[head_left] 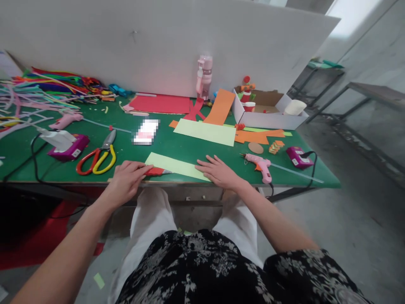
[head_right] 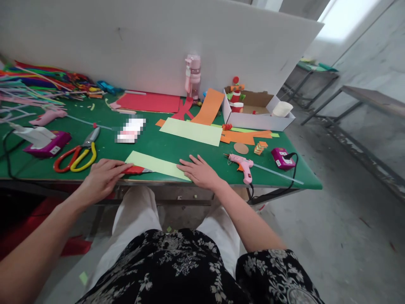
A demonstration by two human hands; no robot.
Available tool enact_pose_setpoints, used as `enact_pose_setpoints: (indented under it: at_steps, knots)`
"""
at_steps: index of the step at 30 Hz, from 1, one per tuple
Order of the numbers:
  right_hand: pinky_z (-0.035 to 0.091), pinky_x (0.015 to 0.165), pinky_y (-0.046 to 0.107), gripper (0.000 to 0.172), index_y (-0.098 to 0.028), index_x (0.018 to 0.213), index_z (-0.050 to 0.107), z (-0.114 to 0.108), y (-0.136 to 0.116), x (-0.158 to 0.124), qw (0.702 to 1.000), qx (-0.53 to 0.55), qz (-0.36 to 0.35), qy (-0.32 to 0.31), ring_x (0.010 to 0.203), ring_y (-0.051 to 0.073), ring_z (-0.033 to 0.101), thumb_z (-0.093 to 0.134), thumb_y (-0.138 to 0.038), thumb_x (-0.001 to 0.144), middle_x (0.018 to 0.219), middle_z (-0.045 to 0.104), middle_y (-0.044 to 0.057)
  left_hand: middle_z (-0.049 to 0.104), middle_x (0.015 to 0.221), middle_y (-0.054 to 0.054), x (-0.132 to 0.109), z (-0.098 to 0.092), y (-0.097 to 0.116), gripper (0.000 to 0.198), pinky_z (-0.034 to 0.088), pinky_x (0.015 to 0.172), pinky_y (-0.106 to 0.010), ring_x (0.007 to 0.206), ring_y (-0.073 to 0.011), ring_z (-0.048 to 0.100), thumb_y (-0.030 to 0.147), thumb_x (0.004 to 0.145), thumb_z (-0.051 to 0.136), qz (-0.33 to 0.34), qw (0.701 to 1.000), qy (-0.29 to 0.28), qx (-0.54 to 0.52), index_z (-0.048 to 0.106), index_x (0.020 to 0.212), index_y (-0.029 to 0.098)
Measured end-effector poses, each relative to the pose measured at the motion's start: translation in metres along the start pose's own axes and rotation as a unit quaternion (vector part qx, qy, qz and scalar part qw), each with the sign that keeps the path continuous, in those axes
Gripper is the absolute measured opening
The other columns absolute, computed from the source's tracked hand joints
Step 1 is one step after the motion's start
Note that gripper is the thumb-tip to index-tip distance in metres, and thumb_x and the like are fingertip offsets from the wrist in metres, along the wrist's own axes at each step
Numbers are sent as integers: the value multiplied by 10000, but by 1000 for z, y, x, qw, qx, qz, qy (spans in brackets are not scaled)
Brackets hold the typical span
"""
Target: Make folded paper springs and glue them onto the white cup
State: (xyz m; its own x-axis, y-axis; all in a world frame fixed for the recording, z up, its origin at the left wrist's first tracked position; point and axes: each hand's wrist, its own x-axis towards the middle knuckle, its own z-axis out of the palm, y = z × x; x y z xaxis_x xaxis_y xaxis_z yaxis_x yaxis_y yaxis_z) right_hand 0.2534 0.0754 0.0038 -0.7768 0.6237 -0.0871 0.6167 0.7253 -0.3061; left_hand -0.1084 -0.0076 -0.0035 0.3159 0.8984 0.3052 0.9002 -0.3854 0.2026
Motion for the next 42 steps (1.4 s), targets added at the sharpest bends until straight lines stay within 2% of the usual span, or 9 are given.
enact_pose_setpoints:
  at_steps: [16,25,33,42]
  knots:
    - [139,1246,551,503,-326,1536,402,4,0,3,1000,-13,-7,13,1539,287,192,255,-387,1058,1615,355,-47,667,1105,-120,0,0,11,412,415,814,-412,1004,-285,547,281,980,355,19,1000,6,-14,661,1253,236]
    - [149,1243,554,504,-309,1541,396,4,-1,3,1000,-25,-5,11,1534,307,200,261,-384,1061,1615,355,-37,659,1123,-113,2,6,17,431,407,810,-411,1016,-281,547,249,973,345,25,1000,2,-13,637,1290,262]
    - [158,1241,555,489,-343,1532,405,7,1,4,999,-30,-3,17,1535,293,201,280,-379,1060,1610,365,-41,673,1086,-110,8,6,27,429,400,799,-413,996,-283,544,236,969,349,38,999,-10,-20,639,1284,252]
    - [153,1245,552,500,-319,1541,395,5,0,4,999,-37,-4,13,1535,303,197,269,-377,1060,1614,351,-41,667,1087,-108,14,11,34,425,395,809,-404,983,-268,545,233,979,349,53,998,-12,-36,625,1301,248]
